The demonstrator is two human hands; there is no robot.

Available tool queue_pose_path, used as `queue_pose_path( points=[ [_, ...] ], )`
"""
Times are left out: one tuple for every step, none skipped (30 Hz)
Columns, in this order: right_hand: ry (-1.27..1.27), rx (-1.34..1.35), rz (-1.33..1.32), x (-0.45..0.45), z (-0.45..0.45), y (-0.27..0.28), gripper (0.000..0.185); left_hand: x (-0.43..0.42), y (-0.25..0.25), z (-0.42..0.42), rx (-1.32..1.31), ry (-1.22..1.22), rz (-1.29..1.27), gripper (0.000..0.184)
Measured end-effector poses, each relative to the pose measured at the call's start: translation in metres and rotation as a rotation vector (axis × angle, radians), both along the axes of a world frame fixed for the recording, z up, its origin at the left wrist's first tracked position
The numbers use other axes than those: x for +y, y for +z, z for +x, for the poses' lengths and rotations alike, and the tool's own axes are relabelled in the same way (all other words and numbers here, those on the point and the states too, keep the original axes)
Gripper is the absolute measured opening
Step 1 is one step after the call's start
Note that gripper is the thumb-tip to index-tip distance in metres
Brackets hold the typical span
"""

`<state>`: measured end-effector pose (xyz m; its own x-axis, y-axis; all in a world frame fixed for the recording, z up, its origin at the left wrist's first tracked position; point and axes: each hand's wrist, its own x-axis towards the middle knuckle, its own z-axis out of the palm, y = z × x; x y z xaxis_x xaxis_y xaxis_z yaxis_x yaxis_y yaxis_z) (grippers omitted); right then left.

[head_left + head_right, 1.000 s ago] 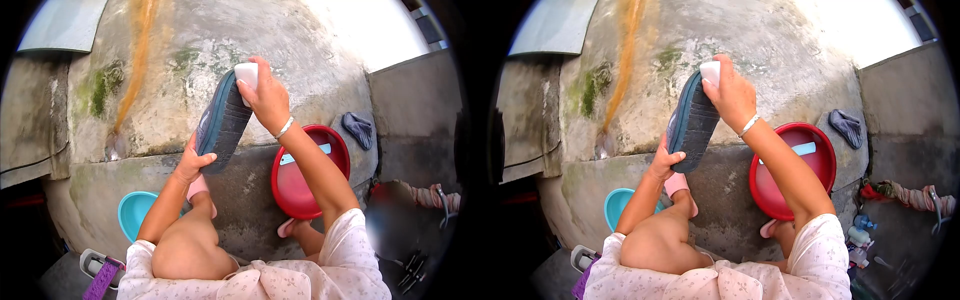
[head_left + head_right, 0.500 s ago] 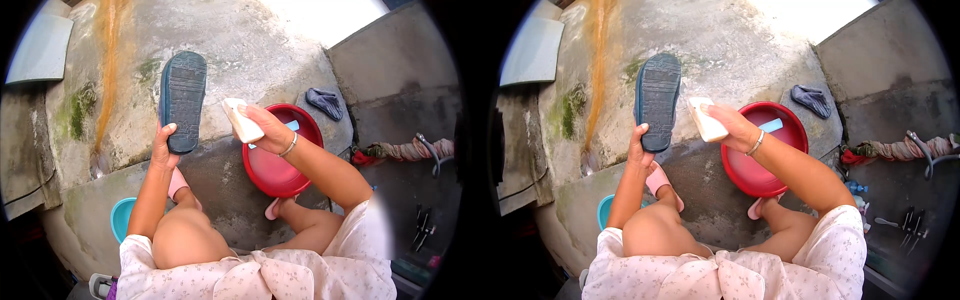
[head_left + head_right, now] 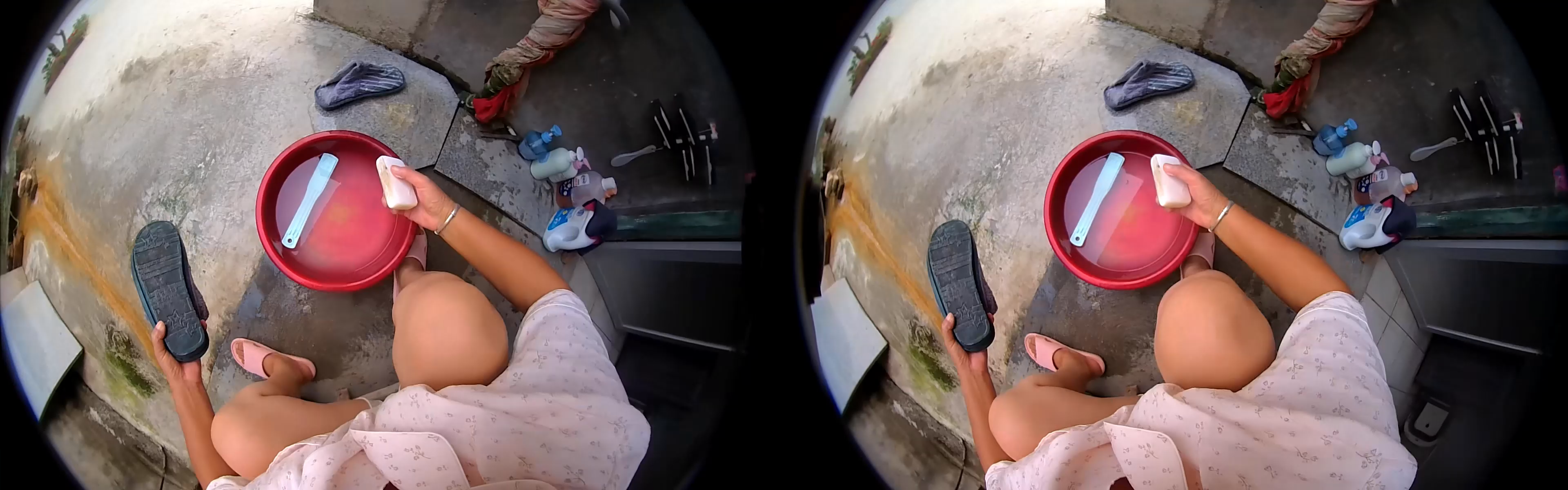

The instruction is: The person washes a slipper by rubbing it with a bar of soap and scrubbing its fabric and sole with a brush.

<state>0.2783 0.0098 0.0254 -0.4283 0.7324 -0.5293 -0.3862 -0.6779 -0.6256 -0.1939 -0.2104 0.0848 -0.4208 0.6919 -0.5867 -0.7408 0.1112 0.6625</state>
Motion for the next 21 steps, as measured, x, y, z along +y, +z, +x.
queue_pose_path(
  points=[
    [-0.051,-0.053,0.006,-0.003,0.021,-0.014,0.03,0.004,0.005,0.0,0.008,-0.012,-0.011,0.05],
    [-0.15,-0.117,0.004,-0.006,0.04,-0.029,0.03,0.008,0.009,0.001,0.013,-0.038,-0.021,0.05],
    [-0.243,-0.182,-0.003,-0.01,0.056,-0.043,0.029,0.012,0.014,0.002,0.037,-0.046,-0.033,0.05],
    [-0.288,-0.175,-0.039,-0.014,0.074,-0.058,0.028,0.017,0.017,0.004,0.062,-0.048,-0.042,0.05],
    [-0.345,-0.183,-0.106,-0.017,0.092,-0.073,0.028,0.02,0.018,0.004,0.072,-0.06,-0.061,0.05],
    [-0.346,-0.21,-0.109,-0.022,0.104,-0.082,0.027,0.026,0.02,0.005,0.08,-0.054,-0.081,0.05],
    [-0.345,-0.236,-0.108,-0.026,0.113,-0.089,0.026,0.033,0.021,0.007,0.087,-0.046,-0.097,0.05],
    [-0.33,-0.306,-0.059,-0.028,0.12,-0.1,0.035,0.04,0.023,0.012,0.085,-0.076,-0.095,0.05],
    [-0.336,-0.302,-0.072,-0.029,0.125,-0.11,0.035,0.048,0.025,0.017,0.09,-0.084,-0.106,0.05],
    [-0.298,-0.535,-0.016,-0.029,0.128,-0.119,0.041,0.056,0.027,0.022,0.084,-0.103,-0.126,0.05],
    [-0.253,-0.765,0.041,-0.028,0.131,-0.129,0.047,0.063,0.028,0.027,0.078,-0.119,-0.147,0.05],
    [-0.195,-0.876,0.099,-0.025,0.133,-0.135,0.056,0.071,0.03,0.033,0.096,-0.123,-0.167,0.051],
    [-0.196,-0.872,0.09,-0.022,0.134,-0.14,0.056,0.077,0.029,0.037,0.101,-0.128,-0.175,0.051],
    [-0.023,-1.326,0.248,-0.019,0.134,-0.146,0.056,0.08,0.027,0.042,0.11,-0.142,-0.178,0.05],
    [0.178,-1.771,0.409,-0.016,0.132,-0.147,0.057,0.084,0.027,0.044,0.116,-0.156,-0.186,0.05],
    [0.358,-1.859,0.444,-0.011,0.129,-0.142,0.069,0.085,0.025,0.045,0.12,-0.158,-0.192,0.05],
    [0.361,-1.856,0.441,-0.008,0.129,-0.145,0.069,0.086,0.022,0.046,0.104,-0.201,-0.184,0.049],
    [0.465,-1.915,0.443,-0.006,0.128,-0.149,0.076,0.087,0.02,0.049,0.087,-0.244,-0.174,0.047],
    [0.57,-1.972,0.446,-0.003,0.128,-0.152,0.082,0.09,0.02,0.052,0.088,-0.243,-0.176,0.047],
    [0.576,-1.969,0.444,-0.004,0.128,-0.155,0.082,0.091,0.021,0.057,0.086,-0.248,-0.188,0.047],
    [0.565,-1.938,0.417,-0.004,0.126,-0.15,0.084,0.09,0.02,0.06,0.082,-0.252,-0.198,0.048]
  ],
)
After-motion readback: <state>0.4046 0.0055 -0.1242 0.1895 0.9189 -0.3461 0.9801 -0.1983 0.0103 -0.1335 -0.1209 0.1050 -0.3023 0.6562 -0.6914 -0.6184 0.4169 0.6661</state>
